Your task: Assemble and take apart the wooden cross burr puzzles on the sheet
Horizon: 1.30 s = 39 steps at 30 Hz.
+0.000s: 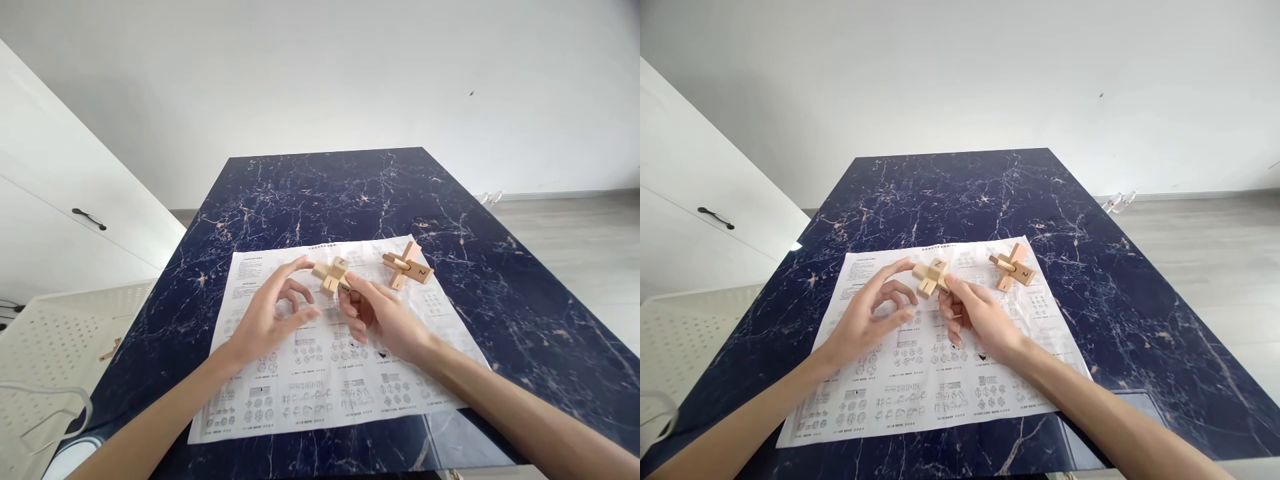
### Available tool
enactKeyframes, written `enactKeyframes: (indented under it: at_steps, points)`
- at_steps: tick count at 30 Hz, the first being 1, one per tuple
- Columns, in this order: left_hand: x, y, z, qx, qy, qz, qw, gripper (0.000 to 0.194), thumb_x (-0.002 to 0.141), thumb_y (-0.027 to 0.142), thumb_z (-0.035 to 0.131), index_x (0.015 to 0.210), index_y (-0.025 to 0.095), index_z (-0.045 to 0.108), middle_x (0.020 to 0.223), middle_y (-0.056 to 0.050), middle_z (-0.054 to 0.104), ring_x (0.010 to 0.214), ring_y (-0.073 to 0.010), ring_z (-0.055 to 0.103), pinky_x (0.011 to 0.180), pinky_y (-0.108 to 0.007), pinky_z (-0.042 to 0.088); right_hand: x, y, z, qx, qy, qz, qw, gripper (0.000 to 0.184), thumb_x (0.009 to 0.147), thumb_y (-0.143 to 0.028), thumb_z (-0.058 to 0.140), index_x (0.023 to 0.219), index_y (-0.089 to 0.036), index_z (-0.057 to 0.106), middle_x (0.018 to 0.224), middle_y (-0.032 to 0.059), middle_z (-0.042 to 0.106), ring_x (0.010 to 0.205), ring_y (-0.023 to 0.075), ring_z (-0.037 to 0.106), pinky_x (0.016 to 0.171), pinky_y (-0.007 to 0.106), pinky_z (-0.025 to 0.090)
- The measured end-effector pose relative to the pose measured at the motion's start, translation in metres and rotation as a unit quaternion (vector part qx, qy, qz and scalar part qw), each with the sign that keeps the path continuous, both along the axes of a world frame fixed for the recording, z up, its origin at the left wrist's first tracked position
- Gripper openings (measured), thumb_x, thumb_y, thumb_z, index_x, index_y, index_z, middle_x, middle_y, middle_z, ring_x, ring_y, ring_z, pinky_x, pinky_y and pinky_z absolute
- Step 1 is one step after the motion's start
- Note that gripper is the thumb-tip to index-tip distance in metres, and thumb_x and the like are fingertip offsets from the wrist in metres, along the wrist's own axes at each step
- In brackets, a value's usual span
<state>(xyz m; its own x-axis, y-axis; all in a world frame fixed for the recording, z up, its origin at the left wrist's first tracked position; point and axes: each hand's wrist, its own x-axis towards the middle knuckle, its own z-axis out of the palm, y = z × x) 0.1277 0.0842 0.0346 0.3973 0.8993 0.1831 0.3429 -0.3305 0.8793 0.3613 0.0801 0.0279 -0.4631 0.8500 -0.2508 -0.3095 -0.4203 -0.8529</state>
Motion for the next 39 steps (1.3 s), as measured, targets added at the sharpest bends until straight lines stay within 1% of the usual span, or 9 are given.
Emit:
enactKeyframes:
  at_steps: [2,4,8,13,18,21,25,31,39]
  points:
    - [0.001,0.000,0.002,-0.026,0.012,0.027,0.999,0.059,0.102,0.045,0.071,0.155,0.033,0.048,0.154,-0.013,0.058,0.092,-0.0177,0.074,0.063,-0.025,0.062,0.003,0.006,-0.002,-0.082,0.081,-0.032,0.993,0.039,0.096,-0.055,0.076,0.088,-0.019,0.063,0.069,-0.0055,0.047,0.052,0.0084,0.035,0.043,0.021,0.035]
    - [0.001,-0.001,0.003,-0.040,0.030,0.040,0.998,0.053,0.103,0.046,0.069,0.150,0.031,0.052,0.139,-0.011,0.066,0.089,-0.0186,0.073,0.057,-0.024,0.058,0.006,0.012,-0.005,-0.132,0.134,-0.069,0.980,0.029,0.095,-0.043,0.079,0.092,-0.018,0.065,0.069,-0.0058,0.047,0.052,0.0068,0.033,0.041,0.017,0.034]
    - [0.000,0.000,0.002,-0.052,0.051,0.044,0.996,0.046,0.103,0.049,0.066,0.144,0.030,0.056,0.117,-0.008,0.071,0.092,-0.0222,0.074,0.062,-0.028,0.060,0.007,0.017,-0.010,-0.167,0.189,-0.137,0.958,0.021,0.096,-0.034,0.079,0.097,-0.016,0.067,0.069,-0.0055,0.050,0.050,0.0051,0.032,0.037,0.014,0.030]
    - [0.001,0.002,0.001,-0.030,0.048,0.041,0.998,0.036,0.104,0.047,0.065,0.135,0.029,0.061,0.126,-0.007,0.068,0.091,-0.0202,0.074,0.077,-0.036,0.065,0.002,0.008,-0.007,-0.122,0.154,-0.056,0.979,0.032,0.093,-0.043,0.084,0.108,-0.019,0.069,0.073,-0.0047,0.057,0.049,0.0056,0.035,0.038,0.016,0.032]
    - [0.002,0.003,0.002,-0.032,0.066,0.032,0.997,0.030,0.105,0.048,0.064,0.128,0.029,0.065,0.105,-0.003,0.072,0.085,-0.0191,0.073,0.075,-0.034,0.063,-0.002,0.002,0.001,-0.054,0.103,0.015,0.993,0.035,0.089,-0.046,0.087,0.101,-0.018,0.069,0.071,-0.0051,0.056,0.051,0.0072,0.039,0.042,0.020,0.037]
    - [0.002,0.003,0.002,-0.030,0.073,0.028,0.997,0.027,0.105,0.048,0.063,0.124,0.029,0.068,0.105,-0.003,0.072,0.084,-0.0185,0.073,0.074,-0.034,0.063,0.000,0.003,0.002,-0.039,0.091,-0.001,0.995,0.038,0.089,-0.045,0.087,0.109,-0.019,0.067,0.072,-0.0053,0.056,0.053,0.0080,0.041,0.044,0.021,0.037]
    - [0.002,0.004,0.002,-0.028,0.074,0.027,0.996,0.025,0.106,0.046,0.062,0.121,0.028,0.069,0.112,-0.004,0.072,0.085,-0.0181,0.073,0.074,-0.034,0.063,0.005,0.008,0.000,-0.041,0.081,-0.067,0.994,0.043,0.092,-0.036,0.084,0.126,-0.021,0.063,0.074,-0.0055,0.058,0.053,0.0080,0.040,0.045,0.021,0.035]
    - [0.002,0.004,0.003,-0.013,0.080,0.029,0.996,0.025,0.106,0.046,0.060,0.116,0.025,0.070,0.113,-0.006,0.073,0.085,-0.0192,0.073,0.076,-0.036,0.064,0.009,0.015,0.000,-0.049,0.066,-0.145,0.986,0.057,0.088,-0.031,0.084,0.137,-0.021,0.056,0.072,-0.0058,0.058,0.053,0.0094,0.039,0.044,0.022,0.033]
    - [0.004,0.001,0.002,0.008,0.085,0.027,0.996,0.026,0.106,0.046,0.058,0.113,0.024,0.071,0.108,-0.007,0.074,0.082,-0.0196,0.073,0.075,-0.036,0.063,0.008,0.015,-0.005,-0.006,0.041,-0.136,0.990,0.066,0.086,-0.034,0.083,0.142,-0.025,0.049,0.073,-0.0074,0.059,0.055,0.0109,0.041,0.047,0.023,0.036]
